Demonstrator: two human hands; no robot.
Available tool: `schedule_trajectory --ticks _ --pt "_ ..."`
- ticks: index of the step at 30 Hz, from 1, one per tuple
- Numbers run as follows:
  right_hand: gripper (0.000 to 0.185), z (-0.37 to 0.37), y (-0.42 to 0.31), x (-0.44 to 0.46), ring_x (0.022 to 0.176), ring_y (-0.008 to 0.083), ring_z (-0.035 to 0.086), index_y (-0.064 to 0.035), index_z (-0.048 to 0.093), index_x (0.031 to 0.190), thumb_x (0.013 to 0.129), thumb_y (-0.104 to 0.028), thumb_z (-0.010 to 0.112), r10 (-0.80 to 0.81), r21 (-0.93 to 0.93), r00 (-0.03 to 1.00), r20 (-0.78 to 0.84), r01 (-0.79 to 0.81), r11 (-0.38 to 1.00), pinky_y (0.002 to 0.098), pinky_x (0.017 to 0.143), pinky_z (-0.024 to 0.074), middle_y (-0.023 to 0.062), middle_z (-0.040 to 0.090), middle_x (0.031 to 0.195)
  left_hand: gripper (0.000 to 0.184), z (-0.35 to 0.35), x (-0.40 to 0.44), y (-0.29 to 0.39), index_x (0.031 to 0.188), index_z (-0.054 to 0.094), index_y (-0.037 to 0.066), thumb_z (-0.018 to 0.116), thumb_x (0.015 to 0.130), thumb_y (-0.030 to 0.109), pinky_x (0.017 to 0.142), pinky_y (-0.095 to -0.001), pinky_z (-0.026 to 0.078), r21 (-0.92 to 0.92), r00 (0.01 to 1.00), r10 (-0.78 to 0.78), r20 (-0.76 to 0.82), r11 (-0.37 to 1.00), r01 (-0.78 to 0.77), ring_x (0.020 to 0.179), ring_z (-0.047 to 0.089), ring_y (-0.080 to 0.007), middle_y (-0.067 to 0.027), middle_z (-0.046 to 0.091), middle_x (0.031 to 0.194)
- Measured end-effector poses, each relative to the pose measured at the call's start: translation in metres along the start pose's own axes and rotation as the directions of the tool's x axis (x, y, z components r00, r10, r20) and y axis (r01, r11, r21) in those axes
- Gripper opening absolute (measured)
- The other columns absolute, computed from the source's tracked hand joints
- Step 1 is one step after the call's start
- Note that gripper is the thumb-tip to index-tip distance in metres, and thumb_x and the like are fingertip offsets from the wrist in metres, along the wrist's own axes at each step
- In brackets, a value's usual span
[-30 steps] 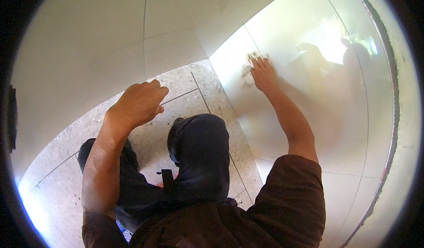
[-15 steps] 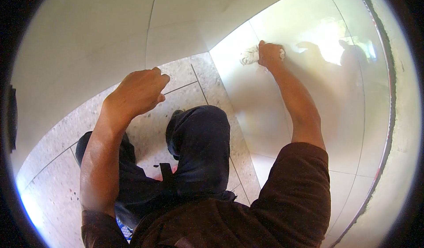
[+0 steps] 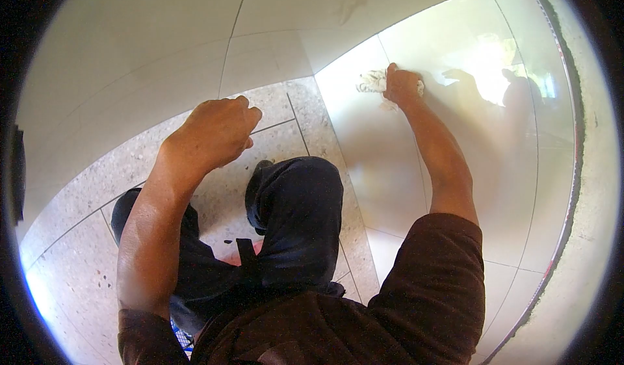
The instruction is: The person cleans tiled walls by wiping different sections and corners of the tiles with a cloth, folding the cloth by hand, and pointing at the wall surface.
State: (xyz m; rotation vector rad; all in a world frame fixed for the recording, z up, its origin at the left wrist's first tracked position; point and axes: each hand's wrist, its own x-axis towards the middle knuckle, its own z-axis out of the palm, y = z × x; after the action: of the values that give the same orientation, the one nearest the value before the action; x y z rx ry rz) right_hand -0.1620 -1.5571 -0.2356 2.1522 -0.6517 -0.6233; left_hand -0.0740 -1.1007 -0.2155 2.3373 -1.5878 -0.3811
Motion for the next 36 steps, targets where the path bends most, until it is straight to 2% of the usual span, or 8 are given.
schedule_trajectory --ticks 16,19,22,23,25,28,33,36 --pt "0.049 -0.001 0.007 -0.003 0.100 0.0337 0.073 -0.0119 0.060 0.123 0.081 -0.032 0.075 -0.064 0.027 0.998 -0.004 0.064 0.998 0.0499 0.083 0.0576 0.0130 0.075 0.105 0.023 0.000 0.002 -0.006 0.101 0.068 -0.001 0.076 0.086 0.014 0.081 -0.0443 0.058 -0.014 0.999 -0.029 0.044 0.999 0.029 0.096 0.071 -0.0352 -0.0211 0.070 0.099" --pt "0.043 -0.017 0.018 -0.020 0.108 0.0332 0.069 -0.0162 0.064 0.123 0.082 -0.028 0.073 -0.016 0.007 1.000 -0.001 0.016 1.000 0.0514 0.087 0.0544 0.0135 0.071 0.115 0.026 0.000 0.002 -0.010 0.103 0.067 -0.001 0.075 0.085 0.016 0.082 -0.0460 0.057 0.010 1.000 0.023 0.004 1.000 -0.023 0.096 0.070 -0.0370 -0.0216 0.070 0.101" --pt "0.044 -0.011 0.075 -0.012 0.121 0.0305 0.056 -0.0185 0.065 0.128 0.085 -0.013 0.066 -0.068 -0.016 0.787 -0.613 0.073 0.997 0.0479 0.101 0.0414 0.0140 0.058 0.135 0.035 0.004 0.008 -0.009 0.112 0.066 0.001 0.076 0.085 0.021 0.086 -0.0475 0.054 -0.038 0.998 0.062 0.018 0.997 -0.061 0.101 0.067 -0.0388 -0.0207 0.068 0.107" --pt "0.031 -0.035 0.095 -0.019 0.116 0.0289 0.055 -0.0138 0.070 0.118 0.089 -0.009 0.060 -0.086 -0.059 0.635 -0.768 0.064 0.996 0.0466 0.097 0.0388 0.0110 0.062 0.120 0.037 0.004 0.009 -0.010 0.115 0.065 0.002 0.076 0.085 0.022 0.088 -0.0478 0.053 -0.056 0.997 0.065 0.031 0.996 -0.063 0.104 0.066 -0.0391 -0.0201 0.068 0.108" --pt "0.032 -0.073 0.131 -0.038 0.124 0.0308 0.052 -0.0124 0.071 0.119 0.088 -0.009 0.063 -0.078 -0.154 0.543 -0.836 -0.096 0.983 0.0464 0.104 0.0370 0.0119 0.059 0.131 0.039 0.002 0.014 -0.012 0.118 0.065 0.003 0.076 0.085 0.022 0.090 -0.0478 0.052 -0.046 0.996 0.081 0.046 0.996 -0.079 0.106 0.065 -0.0386 -0.0196 0.068 0.110" --pt "0.037 -0.074 0.186 -0.070 0.131 0.0314 0.049 -0.0102 0.070 0.121 0.084 -0.009 0.068 0.058 -0.055 0.555 -0.830 -0.184 0.981 0.0468 0.111 0.0346 0.0132 0.057 0.137 0.042 0.005 0.024 -0.011 0.122 0.065 0.004 0.076 0.085 0.022 0.094 -0.0476 0.051 -0.030 0.994 0.042 0.101 0.999 -0.040 0.109 0.064 -0.0382 -0.0188 0.068 0.115" --pt "0.053 -0.017 0.257 -0.201 0.136 0.0345 0.048 -0.0064 0.068 0.114 0.063 -0.007 0.079 0.190 0.108 0.464 -0.865 -0.198 0.974 0.0490 0.114 0.0371 0.0158 0.055 0.138 0.040 0.020 0.027 -0.027 0.117 0.068 0.004 0.077 0.083 0.023 0.093 -0.0468 0.051 -0.047 0.985 0.173 -0.005 0.984 -0.173 0.108 0.064 -0.0380 -0.0193 0.068 0.111" --pt "0.057 0.042 0.279 -0.304 0.134 0.0386 0.049 -0.0039 0.066 0.118 0.062 -0.004 0.077 0.308 0.197 0.473 -0.826 -0.270 0.943 0.0520 0.114 0.0380 0.0204 0.054 0.140 0.044 0.013 0.024 -0.026 0.121 0.066 0.004 0.077 0.083 0.023 0.098 -0.0461 0.048 -0.076 0.987 0.156 0.038 0.985 -0.153 0.114 0.061 -0.0372 -0.0173 0.068 0.116"
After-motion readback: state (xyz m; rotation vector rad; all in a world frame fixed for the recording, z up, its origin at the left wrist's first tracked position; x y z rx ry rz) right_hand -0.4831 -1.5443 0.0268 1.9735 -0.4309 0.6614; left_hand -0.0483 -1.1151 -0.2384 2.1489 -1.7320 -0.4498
